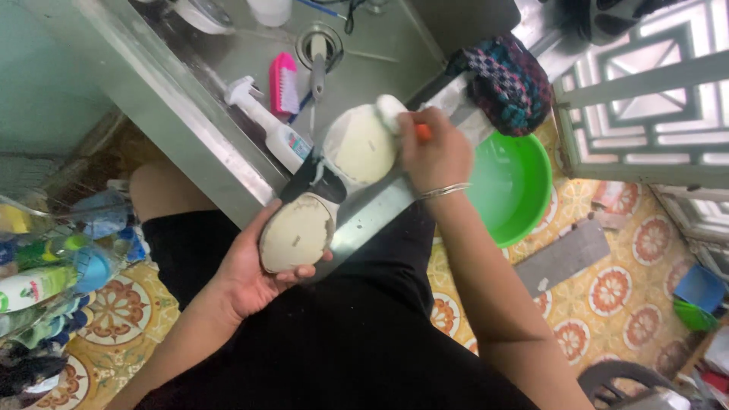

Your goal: Clean and scrub the soles and upper parts of a shoe in a utility sink.

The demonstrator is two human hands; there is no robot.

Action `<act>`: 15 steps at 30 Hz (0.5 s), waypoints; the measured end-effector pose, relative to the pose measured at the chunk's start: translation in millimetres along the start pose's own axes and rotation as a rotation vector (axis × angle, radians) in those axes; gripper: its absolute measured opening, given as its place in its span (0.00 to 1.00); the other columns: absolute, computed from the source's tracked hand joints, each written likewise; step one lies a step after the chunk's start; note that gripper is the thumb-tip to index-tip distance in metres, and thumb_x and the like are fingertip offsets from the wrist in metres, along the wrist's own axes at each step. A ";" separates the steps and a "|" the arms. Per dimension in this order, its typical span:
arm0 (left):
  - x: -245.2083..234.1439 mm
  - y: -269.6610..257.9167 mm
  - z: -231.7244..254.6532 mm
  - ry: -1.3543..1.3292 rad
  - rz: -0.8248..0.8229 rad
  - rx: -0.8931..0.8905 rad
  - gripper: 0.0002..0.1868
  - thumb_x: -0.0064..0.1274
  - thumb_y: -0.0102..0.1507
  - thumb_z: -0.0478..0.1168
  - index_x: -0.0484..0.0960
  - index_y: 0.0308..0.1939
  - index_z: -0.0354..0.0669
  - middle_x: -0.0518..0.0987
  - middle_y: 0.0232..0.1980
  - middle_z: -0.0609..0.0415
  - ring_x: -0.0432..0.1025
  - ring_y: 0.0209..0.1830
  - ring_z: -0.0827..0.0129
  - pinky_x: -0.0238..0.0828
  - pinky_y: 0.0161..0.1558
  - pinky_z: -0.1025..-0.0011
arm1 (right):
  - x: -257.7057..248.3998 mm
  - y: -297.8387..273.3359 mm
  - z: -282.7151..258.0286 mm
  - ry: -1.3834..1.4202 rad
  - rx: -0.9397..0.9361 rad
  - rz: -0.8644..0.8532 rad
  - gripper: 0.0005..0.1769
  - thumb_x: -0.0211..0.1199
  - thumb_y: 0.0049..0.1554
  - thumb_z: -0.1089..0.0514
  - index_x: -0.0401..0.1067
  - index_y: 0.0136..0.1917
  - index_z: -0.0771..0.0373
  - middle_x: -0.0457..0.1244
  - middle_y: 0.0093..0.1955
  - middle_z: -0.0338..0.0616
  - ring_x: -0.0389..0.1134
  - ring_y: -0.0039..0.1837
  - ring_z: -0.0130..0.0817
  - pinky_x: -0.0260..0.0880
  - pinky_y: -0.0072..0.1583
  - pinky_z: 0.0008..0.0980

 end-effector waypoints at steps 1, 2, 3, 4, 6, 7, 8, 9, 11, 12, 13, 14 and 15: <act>-0.7 1.5 -0.8 -0.005 -0.002 -0.011 0.34 0.34 0.69 0.64 0.76 0.62 0.41 0.81 0.41 0.28 0.73 0.22 0.60 0.64 0.15 0.81 | -1.2 -2.7 -1.4 -0.060 0.017 0.065 0.11 0.68 0.61 0.50 0.75 0.42 0.56 0.69 0.35 0.48 0.72 0.38 0.50 0.70 0.41 0.45; 0.9 2.1 -2.5 -0.003 -0.005 -0.019 0.34 0.34 0.69 0.64 0.76 0.62 0.41 0.81 0.41 0.28 0.73 0.22 0.60 0.64 0.15 0.81 | -7.9 -15.8 -14.5 -0.067 0.022 0.067 0.11 0.68 0.61 0.50 0.75 0.42 0.56 0.69 0.35 0.48 0.72 0.38 0.50 0.70 0.41 0.45; 2.4 2.7 -0.5 -0.005 0.000 -0.001 0.34 0.34 0.69 0.64 0.76 0.62 0.41 0.81 0.41 0.30 0.73 0.22 0.60 0.63 0.14 0.81 | -11.1 -25.7 -30.8 -0.022 -0.028 0.025 0.11 0.68 0.60 0.49 0.75 0.42 0.56 0.69 0.35 0.48 0.72 0.38 0.50 0.70 0.41 0.45; 3.7 2.9 2.0 -0.008 0.006 0.016 0.34 0.33 0.69 0.64 0.76 0.61 0.41 0.81 0.42 0.33 0.73 0.22 0.59 0.63 0.14 0.81 | -14.0 -35.7 -47.7 0.024 -0.078 -0.016 0.10 0.68 0.59 0.49 0.75 0.42 0.56 0.69 0.36 0.48 0.72 0.39 0.50 0.70 0.41 0.46; 1.7 4.9 3.1 -0.010 -0.011 0.016 0.34 0.33 0.69 0.64 0.76 0.61 0.41 0.81 0.42 0.32 0.73 0.22 0.60 0.63 0.14 0.81 | -13.0 -22.2 -24.2 0.025 -0.052 -0.022 0.10 0.68 0.59 0.49 0.75 0.43 0.55 0.69 0.37 0.47 0.72 0.40 0.50 0.71 0.42 0.45; -0.7 4.7 0.6 -0.021 -0.031 0.019 0.33 0.33 0.70 0.64 0.77 0.61 0.41 0.81 0.42 0.32 0.73 0.22 0.60 0.63 0.15 0.81 | -11.7 -18.0 -12.3 0.024 -0.033 -0.034 0.09 0.68 0.60 0.49 0.76 0.44 0.54 0.70 0.38 0.47 0.73 0.40 0.49 0.71 0.42 0.45; 0.4 4.8 -1.1 -0.027 -0.025 0.018 0.33 0.33 0.70 0.64 0.77 0.61 0.41 0.81 0.42 0.32 0.73 0.22 0.60 0.63 0.15 0.81 | -11.7 -18.1 -11.0 0.028 -0.032 -0.042 0.09 0.68 0.60 0.49 0.76 0.44 0.54 0.70 0.38 0.47 0.73 0.40 0.49 0.71 0.42 0.45; 2.0 3.6 -1.1 -0.023 -0.034 0.019 0.33 0.33 0.70 0.64 0.77 0.61 0.41 0.81 0.42 0.32 0.73 0.22 0.60 0.63 0.15 0.81 | -11.5 -15.5 -10.2 -0.021 -0.005 -0.008 0.10 0.68 0.61 0.49 0.76 0.44 0.55 0.70 0.39 0.47 0.73 0.40 0.50 0.71 0.42 0.45; 6.8 3.6 -1.5 -0.025 -0.041 0.026 0.33 0.32 0.70 0.64 0.76 0.60 0.41 0.80 0.42 0.32 0.73 0.22 0.60 0.63 0.15 0.81 | -11.6 -17.7 -20.3 -0.066 0.013 0.022 0.11 0.69 0.62 0.49 0.75 0.44 0.56 0.70 0.39 0.47 0.72 0.41 0.50 0.71 0.42 0.45; 8.9 5.3 -2.4 -0.019 -0.010 0.027 0.33 0.32 0.70 0.64 0.77 0.60 0.42 0.81 0.42 0.33 0.72 0.22 0.60 0.62 0.15 0.81 | -12.5 -23.0 -32.4 -0.044 -0.043 0.030 0.10 0.69 0.62 0.49 0.75 0.45 0.56 0.70 0.40 0.46 0.73 0.41 0.49 0.70 0.42 0.45; 10.9 7.5 -3.0 -0.011 0.018 0.026 0.32 0.32 0.69 0.63 0.77 0.60 0.44 0.81 0.43 0.33 0.72 0.21 0.60 0.61 0.15 0.81 | -13.7 -28.6 -44.3 -0.025 -0.100 0.040 0.10 0.70 0.61 0.50 0.75 0.45 0.56 0.70 0.40 0.45 0.73 0.41 0.49 0.70 0.43 0.45; 11.9 9.3 -4.0 -0.015 0.017 0.033 0.32 0.32 0.69 0.63 0.77 0.60 0.44 0.81 0.43 0.33 0.72 0.21 0.60 0.61 0.15 0.81 | -13.7 -36.8 -54.8 -0.023 -0.107 0.038 0.10 0.70 0.61 0.50 0.75 0.45 0.56 0.70 0.40 0.45 0.73 0.41 0.49 0.70 0.43 0.45; 12.9 10.7 -4.1 -0.019 0.023 0.045 0.32 0.32 0.69 0.63 0.76 0.60 0.43 0.81 0.43 0.33 0.71 0.22 0.61 0.62 0.16 0.81 | -12.9 -44.4 -66.4 0.055 -0.139 0.019 0.09 0.70 0.60 0.51 0.75 0.46 0.55 0.71 0.41 0.43 0.73 0.41 0.46 0.71 0.42 0.42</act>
Point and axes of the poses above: each hand's wrist, its own y-axis towards the middle knuckle, its own x-axis out of the palm, z = x × y, the point moved 4 cm from there along y, towards the middle knuckle
